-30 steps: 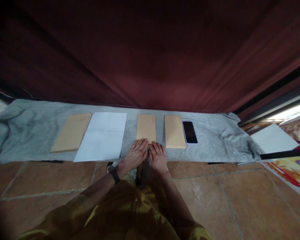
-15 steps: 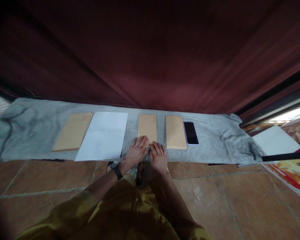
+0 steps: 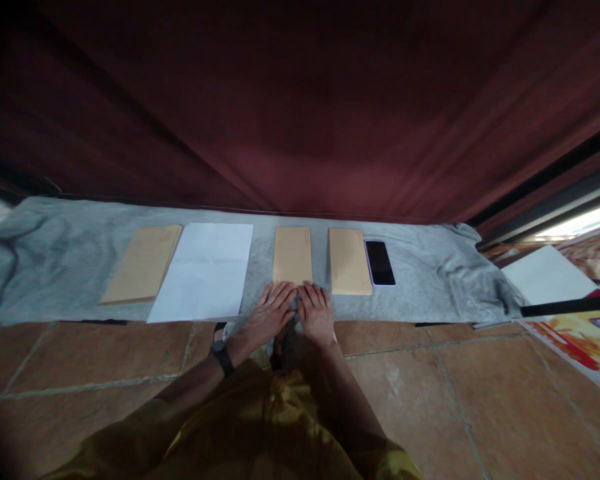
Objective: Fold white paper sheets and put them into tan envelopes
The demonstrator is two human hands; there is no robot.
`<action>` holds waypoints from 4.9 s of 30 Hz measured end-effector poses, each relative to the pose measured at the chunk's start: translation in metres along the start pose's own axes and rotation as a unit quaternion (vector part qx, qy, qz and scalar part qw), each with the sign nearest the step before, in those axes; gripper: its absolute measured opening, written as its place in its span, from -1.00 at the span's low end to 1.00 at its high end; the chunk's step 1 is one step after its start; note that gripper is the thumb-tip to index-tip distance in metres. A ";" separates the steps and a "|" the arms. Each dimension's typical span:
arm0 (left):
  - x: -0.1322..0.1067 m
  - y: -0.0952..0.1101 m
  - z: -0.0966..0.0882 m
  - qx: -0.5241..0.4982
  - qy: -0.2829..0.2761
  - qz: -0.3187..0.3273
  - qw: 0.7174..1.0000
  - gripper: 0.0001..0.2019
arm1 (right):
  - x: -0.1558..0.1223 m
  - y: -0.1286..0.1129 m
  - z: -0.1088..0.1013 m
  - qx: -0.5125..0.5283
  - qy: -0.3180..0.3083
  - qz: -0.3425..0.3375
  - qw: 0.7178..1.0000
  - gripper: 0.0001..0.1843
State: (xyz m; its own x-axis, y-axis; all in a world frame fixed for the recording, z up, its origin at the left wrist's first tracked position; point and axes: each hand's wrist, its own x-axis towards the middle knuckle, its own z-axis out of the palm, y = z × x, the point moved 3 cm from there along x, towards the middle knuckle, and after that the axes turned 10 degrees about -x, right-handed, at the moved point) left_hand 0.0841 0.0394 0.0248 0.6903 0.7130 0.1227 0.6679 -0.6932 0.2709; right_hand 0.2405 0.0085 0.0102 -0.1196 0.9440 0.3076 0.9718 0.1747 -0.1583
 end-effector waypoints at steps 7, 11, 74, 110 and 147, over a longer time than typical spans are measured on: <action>0.004 0.000 -0.002 0.023 -0.022 0.021 0.999 -0.45 | 0.000 0.001 0.001 -0.004 0.002 -0.005 1.000 -0.52; 0.004 -0.002 -0.003 0.029 -0.019 0.023 0.999 -0.45 | 0.000 0.001 0.001 -0.006 -0.001 -0.010 1.000 -0.52; -0.021 -0.017 -0.002 0.024 -0.003 -0.004 1.000 -0.34 | -0.017 0.006 -0.003 0.012 0.014 0.023 1.000 -0.47; -0.017 -0.004 -0.008 0.002 0.010 -0.043 0.999 -0.46 | -0.006 -0.009 0.001 0.021 0.030 0.097 0.995 -0.50; 0.033 -0.026 -0.062 -0.409 0.203 -0.362 0.813 -0.82 | 0.018 -0.035 0.006 0.641 -0.010 0.426 0.638 -0.54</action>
State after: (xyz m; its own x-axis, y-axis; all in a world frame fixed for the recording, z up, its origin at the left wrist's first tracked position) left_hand 0.0723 0.0871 0.0805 -0.0606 0.9940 -0.0914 0.3348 0.1065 0.9362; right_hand 0.2034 0.0214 0.0155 0.3272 0.8502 -0.4124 -0.2780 -0.3305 -0.9019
